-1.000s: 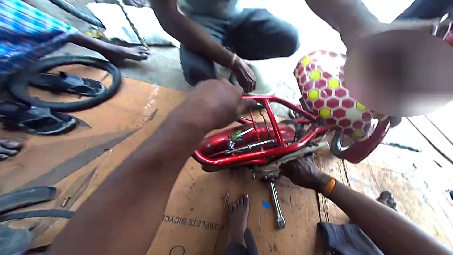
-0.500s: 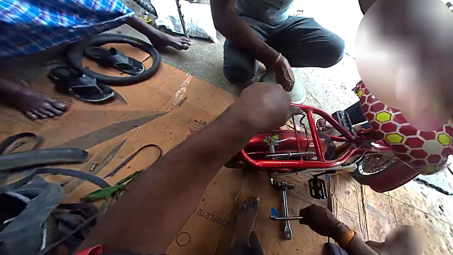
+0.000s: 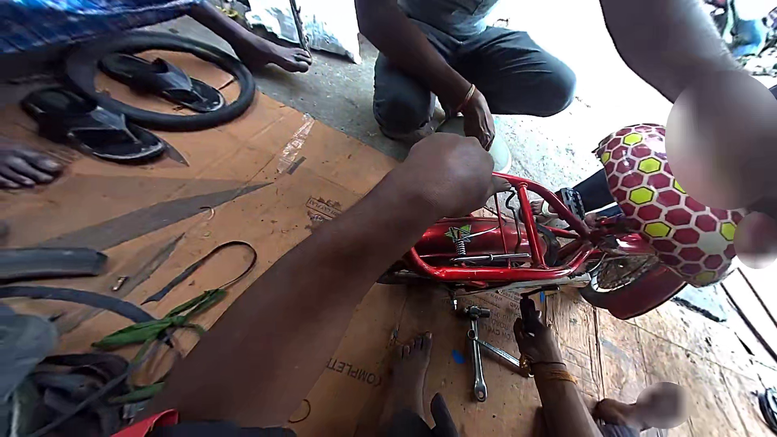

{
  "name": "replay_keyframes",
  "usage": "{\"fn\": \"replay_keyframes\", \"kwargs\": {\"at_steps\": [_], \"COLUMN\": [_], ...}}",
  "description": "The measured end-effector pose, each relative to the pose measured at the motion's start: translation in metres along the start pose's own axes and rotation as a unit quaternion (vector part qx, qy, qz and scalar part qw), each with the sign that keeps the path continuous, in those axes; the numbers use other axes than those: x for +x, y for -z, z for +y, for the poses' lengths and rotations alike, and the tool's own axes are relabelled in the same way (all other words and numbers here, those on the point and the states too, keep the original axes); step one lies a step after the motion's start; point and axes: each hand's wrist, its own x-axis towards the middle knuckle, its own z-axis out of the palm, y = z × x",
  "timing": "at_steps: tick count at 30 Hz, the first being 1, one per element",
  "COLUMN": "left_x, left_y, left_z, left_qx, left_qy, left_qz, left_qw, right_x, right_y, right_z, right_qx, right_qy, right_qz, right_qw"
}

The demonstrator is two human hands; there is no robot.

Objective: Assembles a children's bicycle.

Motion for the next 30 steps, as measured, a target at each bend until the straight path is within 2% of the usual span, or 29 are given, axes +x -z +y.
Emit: {"fn": "replay_keyframes", "kwargs": {"at_steps": [5,12,22,26,30], "left_x": [-0.001,-0.003,-0.001,-0.001,-0.001], "left_y": [-0.001,-0.002,-0.003,-0.003,-0.001], "left_z": [0.002,0.003,0.004,0.004,0.005], "left_qx": [0.003,0.004,0.009,0.002,0.006], "left_qy": [-0.005,-0.004,-0.009,-0.007,-0.004], "left_qz": [0.005,0.006,0.008,0.011,0.003], "left_qw": [1.000,1.000,1.000,1.000,1.000], "right_x": [0.003,0.019,0.024,0.022,0.032], "right_y": [-0.001,0.005,0.007,0.010,0.014], "right_z": [-0.001,0.006,0.006,0.006,0.004], "right_qx": [0.088,-0.020,-0.028,-0.107,-0.086], "right_qy": [-0.005,0.051,0.060,0.099,0.115], "right_qz": [0.028,0.044,0.051,0.050,0.047], "right_qw": [0.996,0.997,0.996,0.988,0.988]}}
